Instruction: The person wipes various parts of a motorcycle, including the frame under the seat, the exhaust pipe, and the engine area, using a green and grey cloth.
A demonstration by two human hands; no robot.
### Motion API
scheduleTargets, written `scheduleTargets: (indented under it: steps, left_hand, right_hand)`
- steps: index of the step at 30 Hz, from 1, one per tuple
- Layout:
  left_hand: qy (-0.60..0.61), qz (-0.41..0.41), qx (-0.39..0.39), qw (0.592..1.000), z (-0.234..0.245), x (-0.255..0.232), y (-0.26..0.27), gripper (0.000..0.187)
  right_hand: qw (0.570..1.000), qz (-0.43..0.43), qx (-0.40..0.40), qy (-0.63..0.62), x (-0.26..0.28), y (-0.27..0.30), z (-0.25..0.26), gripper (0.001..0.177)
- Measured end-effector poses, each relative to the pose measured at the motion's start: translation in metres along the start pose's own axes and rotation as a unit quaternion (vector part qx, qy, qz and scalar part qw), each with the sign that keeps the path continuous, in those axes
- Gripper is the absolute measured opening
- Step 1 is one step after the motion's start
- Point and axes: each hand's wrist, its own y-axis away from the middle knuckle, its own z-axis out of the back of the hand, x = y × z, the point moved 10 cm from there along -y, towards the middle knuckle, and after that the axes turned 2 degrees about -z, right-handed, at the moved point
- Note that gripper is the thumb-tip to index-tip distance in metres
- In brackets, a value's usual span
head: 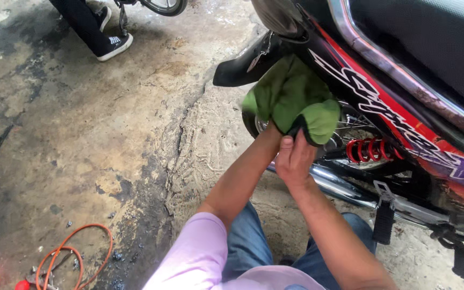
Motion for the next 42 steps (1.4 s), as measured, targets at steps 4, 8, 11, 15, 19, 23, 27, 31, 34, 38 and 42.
scheduleTargets:
  steps: [4,8,11,15,19,23,27,31,34,38,42]
  left_hand:
    - [0.008,0.164,-0.026,0.986,0.024,0.053,0.006,0.054]
    - [0.015,0.11,0.007,0.994,0.013,0.039,0.011,0.054]
    - [0.0,-0.006,0.027,1.0,-0.005,0.005,-0.005,0.054]
    - [-0.009,0.098,0.022,0.995,0.006,0.035,0.004,0.054]
    - [0.006,0.213,0.005,0.977,0.017,0.057,0.032,0.054]
    - [0.002,0.074,0.016,0.997,-0.016,-0.006,0.016,0.055]
    - [-0.028,0.044,0.015,0.999,-0.006,-0.009,-0.002,0.055]
    - [-0.031,0.223,0.009,0.974,0.028,0.043,0.026,0.055]
    - [-0.032,0.157,-0.001,0.987,0.029,0.023,0.013,0.055]
    - [-0.053,0.075,-0.016,0.996,0.015,-0.005,-0.01,0.055]
    - [-0.054,0.207,-0.023,0.977,0.035,0.033,-0.009,0.056]
  right_hand:
    - [0.998,-0.017,0.063,-0.025,0.014,-0.002,-0.013,0.051]
    - [0.999,-0.011,0.051,-0.006,0.028,-0.012,-0.016,0.046]
    - [1.0,-0.004,0.003,-0.012,0.02,-0.028,-0.008,0.052]
    - [0.999,-0.021,0.04,-0.022,0.006,-0.031,-0.019,0.052]
    - [0.999,0.006,0.051,-0.017,0.018,-0.022,-0.019,0.053]
    - [0.998,0.055,-0.011,-0.019,0.025,-0.024,0.017,0.052]
    - [0.998,0.05,-0.024,-0.015,0.017,-0.038,0.037,0.057]
    - [0.998,0.038,0.038,-0.033,0.019,-0.035,0.026,0.054]
    - [0.997,0.057,0.008,-0.054,0.025,-0.04,0.031,0.055]
    - [0.996,0.089,-0.006,-0.021,0.017,-0.043,0.047,0.051]
    - [0.997,0.058,-0.031,-0.029,0.004,-0.054,0.053,0.056]
